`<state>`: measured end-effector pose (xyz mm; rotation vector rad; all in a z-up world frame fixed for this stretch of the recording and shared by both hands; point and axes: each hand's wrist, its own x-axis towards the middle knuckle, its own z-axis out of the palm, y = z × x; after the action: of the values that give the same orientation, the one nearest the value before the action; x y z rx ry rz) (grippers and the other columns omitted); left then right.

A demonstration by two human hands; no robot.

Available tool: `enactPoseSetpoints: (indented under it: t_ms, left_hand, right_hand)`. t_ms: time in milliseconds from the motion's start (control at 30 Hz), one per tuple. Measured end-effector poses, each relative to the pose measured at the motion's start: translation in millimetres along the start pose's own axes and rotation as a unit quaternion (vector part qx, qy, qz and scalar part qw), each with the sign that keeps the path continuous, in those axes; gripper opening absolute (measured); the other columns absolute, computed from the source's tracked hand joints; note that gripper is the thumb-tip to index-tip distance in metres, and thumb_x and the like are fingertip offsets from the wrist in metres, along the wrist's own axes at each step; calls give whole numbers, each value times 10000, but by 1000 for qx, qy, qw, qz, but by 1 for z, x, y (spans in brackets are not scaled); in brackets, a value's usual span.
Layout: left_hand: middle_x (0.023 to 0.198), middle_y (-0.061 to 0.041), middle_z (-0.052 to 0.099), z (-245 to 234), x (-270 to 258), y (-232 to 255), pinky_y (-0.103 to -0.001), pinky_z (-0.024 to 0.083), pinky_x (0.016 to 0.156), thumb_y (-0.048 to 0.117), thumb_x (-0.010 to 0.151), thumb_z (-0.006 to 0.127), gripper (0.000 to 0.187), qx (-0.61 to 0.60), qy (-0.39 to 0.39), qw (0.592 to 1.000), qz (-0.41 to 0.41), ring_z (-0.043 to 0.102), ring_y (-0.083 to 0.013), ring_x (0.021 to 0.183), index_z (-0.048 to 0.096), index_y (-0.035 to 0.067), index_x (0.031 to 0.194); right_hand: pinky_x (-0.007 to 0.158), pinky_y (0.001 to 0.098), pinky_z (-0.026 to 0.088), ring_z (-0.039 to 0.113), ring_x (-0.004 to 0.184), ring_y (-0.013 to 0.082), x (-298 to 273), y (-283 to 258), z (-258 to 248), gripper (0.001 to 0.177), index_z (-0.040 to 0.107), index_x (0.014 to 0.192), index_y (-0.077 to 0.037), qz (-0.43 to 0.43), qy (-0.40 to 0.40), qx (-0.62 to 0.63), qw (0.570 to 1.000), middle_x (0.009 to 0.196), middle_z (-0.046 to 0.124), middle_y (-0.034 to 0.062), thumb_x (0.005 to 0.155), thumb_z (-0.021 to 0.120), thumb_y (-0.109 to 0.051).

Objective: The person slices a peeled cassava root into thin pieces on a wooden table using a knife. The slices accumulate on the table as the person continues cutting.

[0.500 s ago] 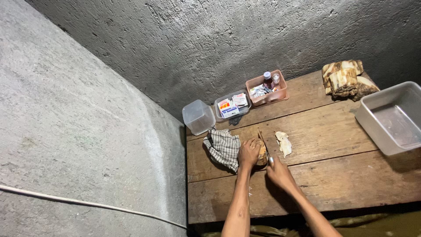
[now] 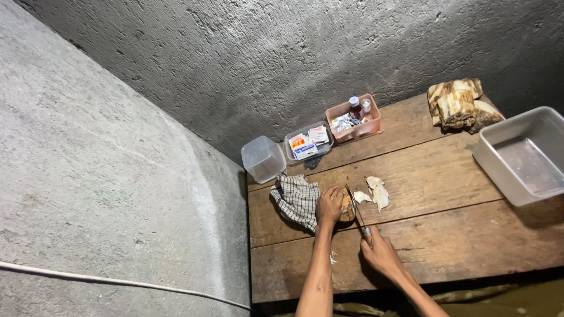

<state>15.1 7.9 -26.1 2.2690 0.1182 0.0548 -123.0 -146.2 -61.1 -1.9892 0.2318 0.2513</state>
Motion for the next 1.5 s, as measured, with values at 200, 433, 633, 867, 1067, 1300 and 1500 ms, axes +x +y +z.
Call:
enactPoseSetpoints:
  t_ms: [200,433,633,867,1067,1300,1500]
  left_hand:
    - [1206,-201,705,0,-3,0,-451,529,961,367,884,619,450,24,1,1000,9,669,-406,1127,727,117,1241]
    - [1261,-165,715,-1,-1,0,-426,516,985,371,892,597,445,-18,4,999,28,664,-377,1177,738,95,1211]
    - [1246,-174,710,-6,-4,5,-422,529,964,366,894,604,446,-15,-1,1000,4,673,-383,1152,731,96,1225]
    - [1215,-174,725,-7,-5,5,-433,537,943,356,882,593,427,-21,9,1000,-2,685,-381,1120,737,118,1207]
    - [1196,-207,715,0,-1,-6,-450,528,946,362,874,626,428,-7,21,1000,4,668,-404,1119,740,101,1195]
    - [1188,-211,714,2,-1,-7,-464,526,948,369,874,610,444,3,26,1000,7,667,-420,1111,736,113,1215]
    - [1257,-186,696,-6,-3,2,-452,520,957,408,869,616,480,-4,4,1000,-22,655,-398,1154,723,119,1237]
  right_hand:
    - [685,573,499,651,770,538,54,-6,10,331,458,1116,-34,-45,6,-68,997,760,638,304,910,642,-216]
    - [634,560,498,637,687,502,40,0,10,279,430,1031,-36,-82,30,-8,996,701,614,279,886,622,-178]
    - [596,523,488,609,579,451,14,-8,11,247,420,994,-41,-27,11,10,1000,633,583,251,905,613,-168]
    - [604,531,494,628,619,469,40,-30,4,351,407,1130,-38,-62,9,23,998,675,612,253,862,612,-134]
    - [630,559,492,630,675,515,17,5,18,263,429,993,-22,-66,34,-14,997,681,608,288,884,630,-151]
    - [640,558,499,648,679,510,39,-5,11,290,448,1017,-20,-47,14,-26,998,676,609,295,891,637,-201]
    - [577,561,531,711,607,444,24,-20,4,258,448,1073,-48,4,-26,-24,999,644,648,232,916,586,-199]
